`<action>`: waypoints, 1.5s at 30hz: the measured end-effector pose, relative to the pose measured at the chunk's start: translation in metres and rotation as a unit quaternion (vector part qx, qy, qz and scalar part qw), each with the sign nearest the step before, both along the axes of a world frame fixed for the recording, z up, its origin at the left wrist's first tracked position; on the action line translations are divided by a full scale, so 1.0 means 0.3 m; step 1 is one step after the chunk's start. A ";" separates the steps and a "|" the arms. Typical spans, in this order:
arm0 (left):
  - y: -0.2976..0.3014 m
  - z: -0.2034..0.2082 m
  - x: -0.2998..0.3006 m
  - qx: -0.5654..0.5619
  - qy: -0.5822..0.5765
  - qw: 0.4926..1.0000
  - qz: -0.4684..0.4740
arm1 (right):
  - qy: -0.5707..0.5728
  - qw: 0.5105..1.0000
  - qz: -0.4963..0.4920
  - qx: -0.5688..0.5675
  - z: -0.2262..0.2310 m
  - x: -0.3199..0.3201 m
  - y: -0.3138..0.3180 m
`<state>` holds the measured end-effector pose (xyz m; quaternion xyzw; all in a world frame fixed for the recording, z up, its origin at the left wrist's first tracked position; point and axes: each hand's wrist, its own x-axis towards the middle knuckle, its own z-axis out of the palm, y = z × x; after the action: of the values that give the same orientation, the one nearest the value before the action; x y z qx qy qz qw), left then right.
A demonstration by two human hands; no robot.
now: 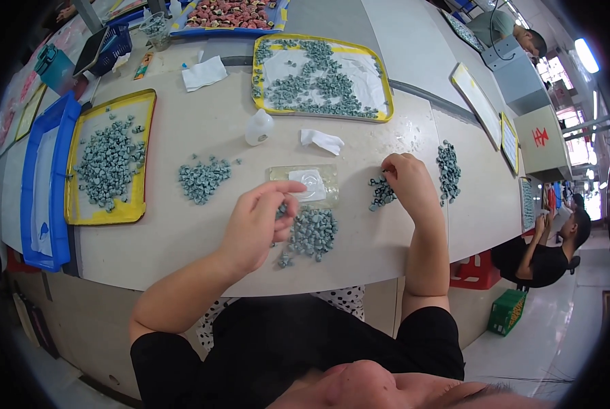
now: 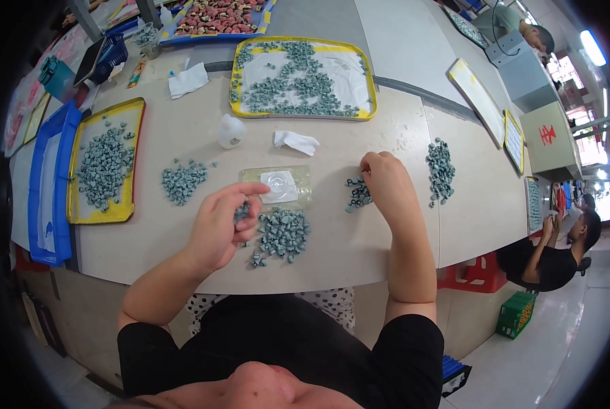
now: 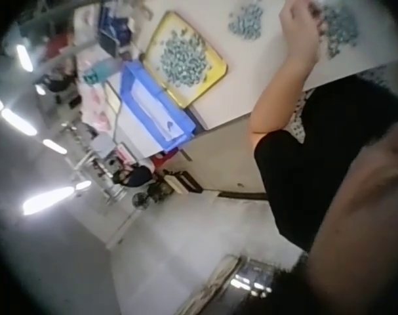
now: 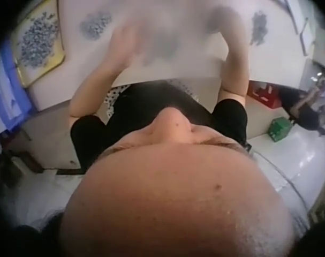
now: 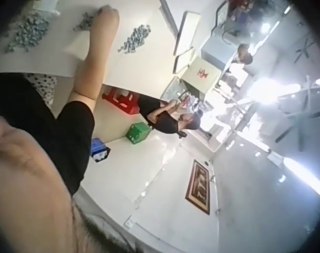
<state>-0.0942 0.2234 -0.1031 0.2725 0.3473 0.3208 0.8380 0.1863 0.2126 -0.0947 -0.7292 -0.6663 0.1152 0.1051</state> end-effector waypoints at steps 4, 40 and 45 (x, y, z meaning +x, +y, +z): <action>0.006 -0.002 0.001 -0.035 -0.028 0.998 0.046 | -0.009 1.000 -0.016 0.014 -0.009 -0.023 0.004; 0.015 -0.043 -0.012 -0.059 -0.072 0.995 0.019 | -0.023 0.897 0.345 0.274 -0.001 -0.264 -0.009; 0.012 -0.024 -0.007 -0.042 -0.037 0.997 0.055 | -0.021 0.897 0.346 0.274 -0.004 -0.277 -0.007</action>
<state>-0.0965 0.2270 -0.1103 0.2055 0.3441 0.3612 0.8420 0.1032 0.2104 -0.0959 -0.3973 -0.8837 -0.0581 0.2406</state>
